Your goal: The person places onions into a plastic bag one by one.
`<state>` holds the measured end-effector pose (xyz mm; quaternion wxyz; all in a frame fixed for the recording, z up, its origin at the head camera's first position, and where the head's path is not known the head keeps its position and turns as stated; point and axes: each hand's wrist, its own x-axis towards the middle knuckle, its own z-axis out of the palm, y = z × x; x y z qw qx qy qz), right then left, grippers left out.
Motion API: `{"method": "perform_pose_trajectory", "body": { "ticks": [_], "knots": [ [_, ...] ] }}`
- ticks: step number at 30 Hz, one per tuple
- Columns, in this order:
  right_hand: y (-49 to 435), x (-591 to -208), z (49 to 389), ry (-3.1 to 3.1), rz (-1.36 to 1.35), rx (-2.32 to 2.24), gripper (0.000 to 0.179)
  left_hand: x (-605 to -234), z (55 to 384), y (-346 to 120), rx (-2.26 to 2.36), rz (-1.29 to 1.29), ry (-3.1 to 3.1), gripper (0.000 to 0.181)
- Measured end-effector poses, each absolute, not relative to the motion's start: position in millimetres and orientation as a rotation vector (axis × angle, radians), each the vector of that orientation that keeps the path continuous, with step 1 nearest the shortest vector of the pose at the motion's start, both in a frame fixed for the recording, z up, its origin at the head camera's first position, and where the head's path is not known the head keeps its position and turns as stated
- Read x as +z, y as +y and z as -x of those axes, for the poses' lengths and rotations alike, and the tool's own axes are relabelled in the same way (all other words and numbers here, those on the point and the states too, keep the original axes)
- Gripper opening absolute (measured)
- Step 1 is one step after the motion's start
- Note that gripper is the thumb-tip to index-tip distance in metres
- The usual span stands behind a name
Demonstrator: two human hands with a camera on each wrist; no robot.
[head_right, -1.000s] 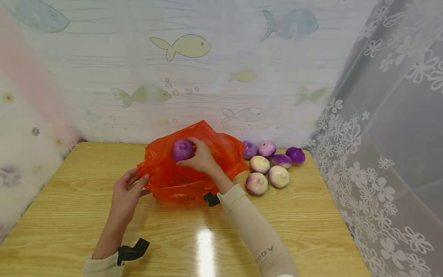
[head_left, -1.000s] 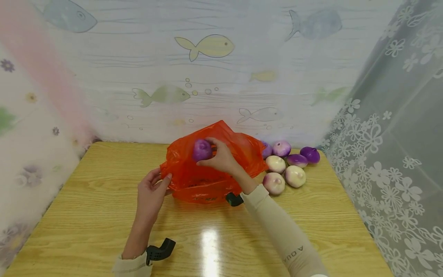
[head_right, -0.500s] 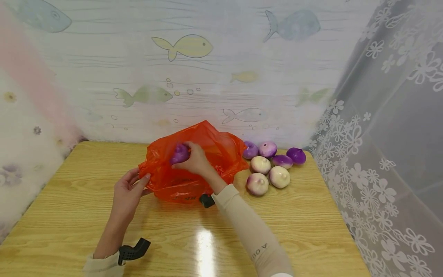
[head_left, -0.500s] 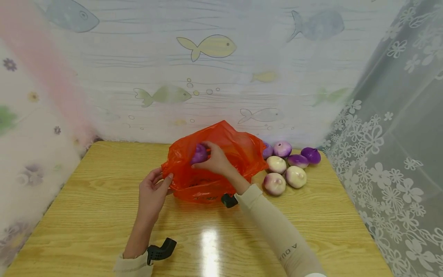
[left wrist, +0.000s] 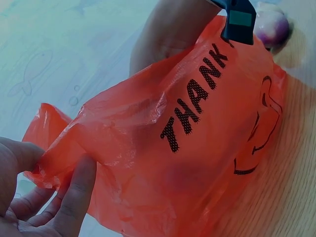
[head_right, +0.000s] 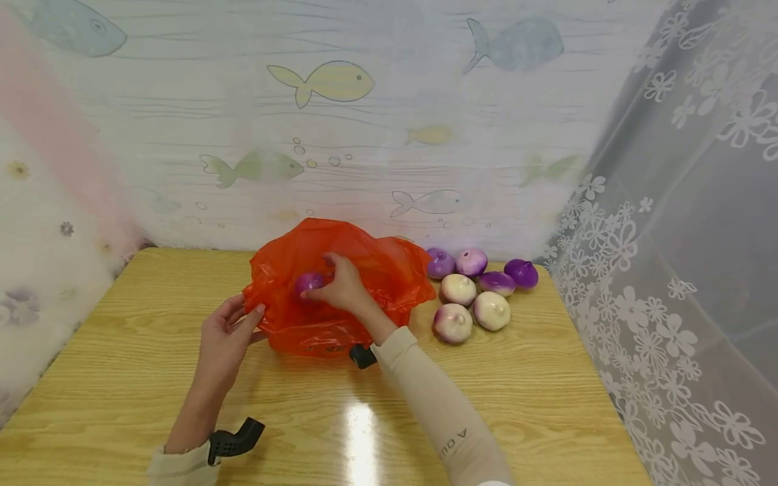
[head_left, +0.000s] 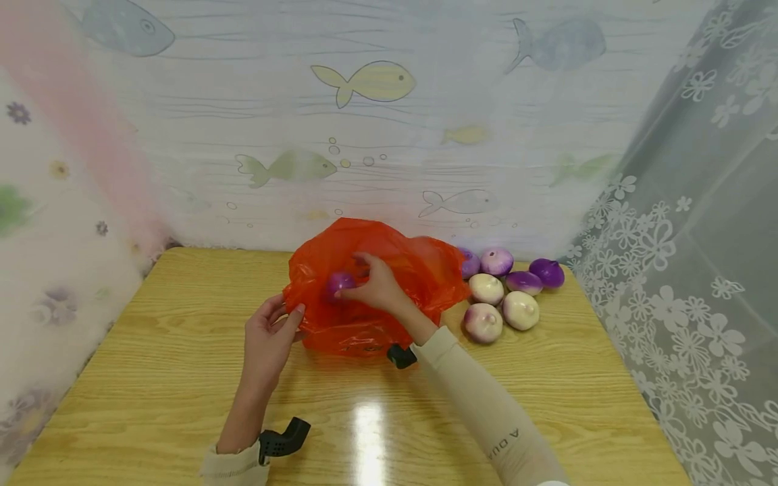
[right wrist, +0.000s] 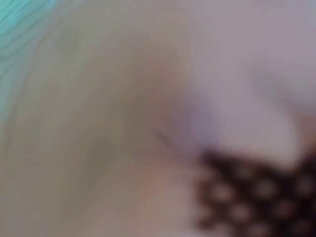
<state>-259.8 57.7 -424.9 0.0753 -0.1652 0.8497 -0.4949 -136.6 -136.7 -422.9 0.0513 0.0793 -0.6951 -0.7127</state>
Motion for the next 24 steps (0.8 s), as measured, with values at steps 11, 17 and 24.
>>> {"method": "perform_pose_trajectory", "body": {
  "ticks": [11, 17, 24],
  "knots": [
    [74.9, -401.1, 243.5, 2.408, 0.571, -1.651, 0.069, -422.6, 137.1, -137.2, -2.158, -0.269, -2.097, 0.038],
    [88.7, -380.8, 225.2, 2.292, 0.588, -1.81, 0.052, -421.0, 136.3, -137.7, -2.139, -0.271, -2.122, 0.04],
    [107.6, -360.5, 205.3, 2.289, 0.701, -1.978, 0.043, -421.7, 137.3, -138.4, -2.152, -0.265, -2.126, 0.04]
  ]
}}
